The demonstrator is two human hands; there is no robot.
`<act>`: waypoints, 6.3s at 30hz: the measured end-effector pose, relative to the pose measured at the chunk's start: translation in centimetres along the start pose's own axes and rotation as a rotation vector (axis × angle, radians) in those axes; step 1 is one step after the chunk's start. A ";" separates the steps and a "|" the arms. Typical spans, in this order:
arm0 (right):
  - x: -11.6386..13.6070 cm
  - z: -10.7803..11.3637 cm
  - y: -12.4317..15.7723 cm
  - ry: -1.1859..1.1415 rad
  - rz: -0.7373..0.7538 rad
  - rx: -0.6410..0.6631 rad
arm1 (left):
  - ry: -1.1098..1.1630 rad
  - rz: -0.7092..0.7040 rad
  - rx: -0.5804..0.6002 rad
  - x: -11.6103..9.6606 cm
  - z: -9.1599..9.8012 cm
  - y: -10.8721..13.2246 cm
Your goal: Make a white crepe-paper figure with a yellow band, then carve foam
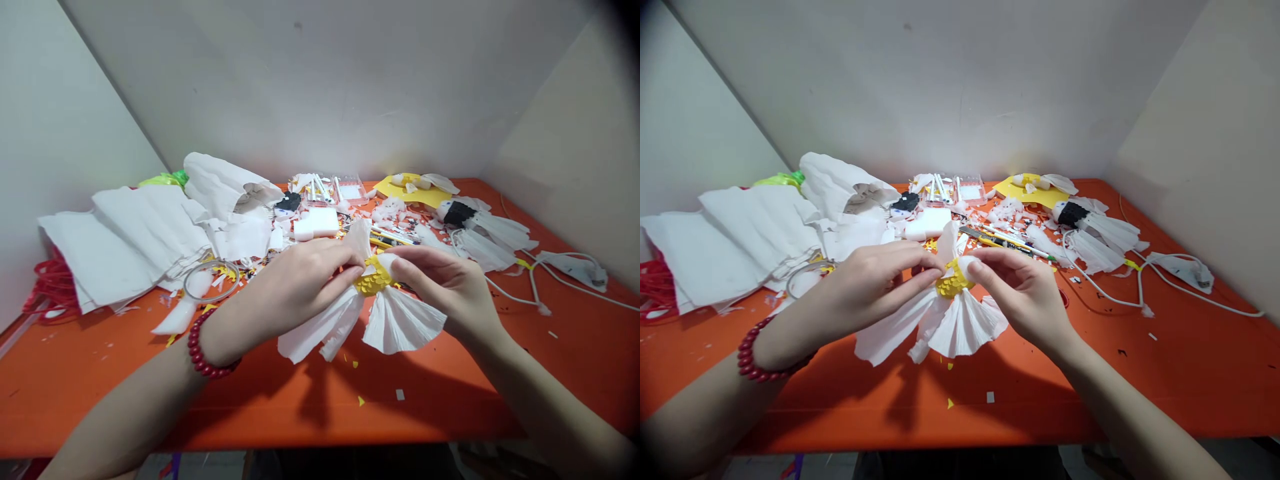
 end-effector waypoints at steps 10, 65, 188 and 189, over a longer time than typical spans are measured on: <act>0.5 -0.5 0.5 0.116 0.131 -0.071 | -0.074 -0.011 -0.063 -0.5 -0.2 0.3; 0.5 -1.7 0.8 0.846 0.668 -0.226 | 0.559 0.438 -0.057 3.7 -3.4 -1.0; 0.3 -0.1 0.1 0.092 -0.002 -0.153 | -0.198 0.259 -0.415 -1.7 -2.6 -0.3; 0.3 -0.1 0.1 0.078 -0.007 -0.154 | -0.198 0.260 -0.410 -1.8 -2.6 -0.3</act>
Point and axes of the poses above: each hand's wrist, its own y-axis away from the middle knuckle, its own z-axis out of the back of the hand, x = y × z, the point moved 5 cm from there along -y, towards the middle knuckle, and after that the axes turned 8 degrees about x, right-handed, at the moved point
